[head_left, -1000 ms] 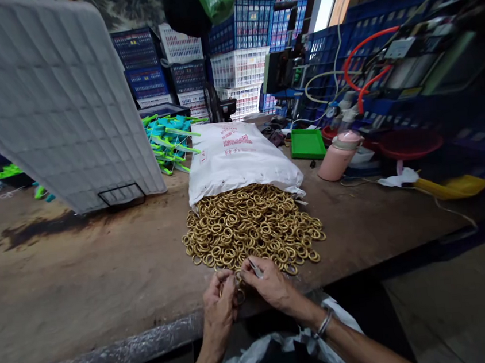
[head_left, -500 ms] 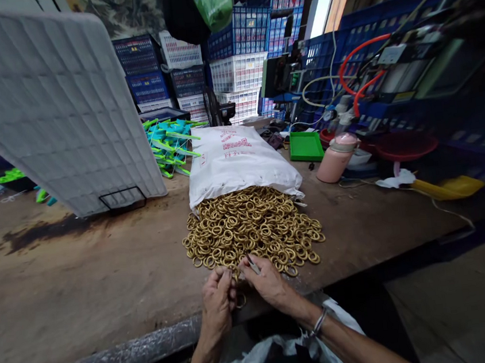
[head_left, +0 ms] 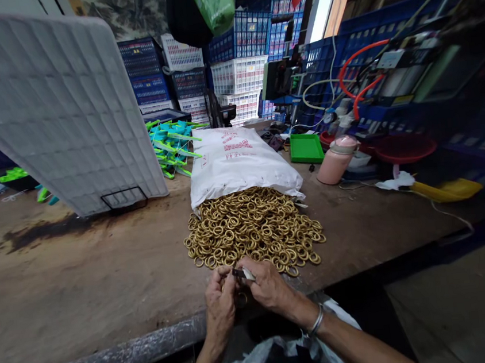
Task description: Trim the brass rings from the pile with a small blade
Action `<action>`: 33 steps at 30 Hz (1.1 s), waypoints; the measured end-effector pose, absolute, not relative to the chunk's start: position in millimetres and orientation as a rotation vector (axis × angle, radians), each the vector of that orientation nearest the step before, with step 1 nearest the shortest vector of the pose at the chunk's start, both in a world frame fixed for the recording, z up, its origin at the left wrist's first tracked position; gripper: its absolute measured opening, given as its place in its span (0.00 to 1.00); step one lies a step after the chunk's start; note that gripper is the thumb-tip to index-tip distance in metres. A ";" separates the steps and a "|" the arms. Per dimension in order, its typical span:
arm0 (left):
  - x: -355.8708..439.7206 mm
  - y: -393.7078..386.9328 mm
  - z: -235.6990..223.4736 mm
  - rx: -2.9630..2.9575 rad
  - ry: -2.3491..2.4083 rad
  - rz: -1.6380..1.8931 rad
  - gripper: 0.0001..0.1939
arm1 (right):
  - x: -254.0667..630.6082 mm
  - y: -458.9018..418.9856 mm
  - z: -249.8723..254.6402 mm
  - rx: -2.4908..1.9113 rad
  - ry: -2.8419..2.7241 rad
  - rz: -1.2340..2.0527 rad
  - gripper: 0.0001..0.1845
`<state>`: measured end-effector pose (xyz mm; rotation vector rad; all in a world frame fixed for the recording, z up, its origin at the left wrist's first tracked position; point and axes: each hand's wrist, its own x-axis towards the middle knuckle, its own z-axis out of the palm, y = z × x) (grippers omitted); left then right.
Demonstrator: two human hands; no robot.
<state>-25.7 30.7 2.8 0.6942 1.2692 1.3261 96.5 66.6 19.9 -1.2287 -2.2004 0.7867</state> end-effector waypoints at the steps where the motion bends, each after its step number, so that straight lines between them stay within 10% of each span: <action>1: -26.9 30.7 2.8 0.694 1.250 1.316 0.17 | 96.9 66.6 20.4 -1.212 -2.230 0.776 0.09; 25: -28.0 29.1 8.1 0.627 0.992 1.208 0.16 | 89.0 84.7 2.8 -1.153 -1.624 1.537 0.10; 33: -29.1 32.0 6.6 0.597 1.032 1.248 0.17 | 95.4 76.1 13.4 -1.296 -2.072 0.980 0.08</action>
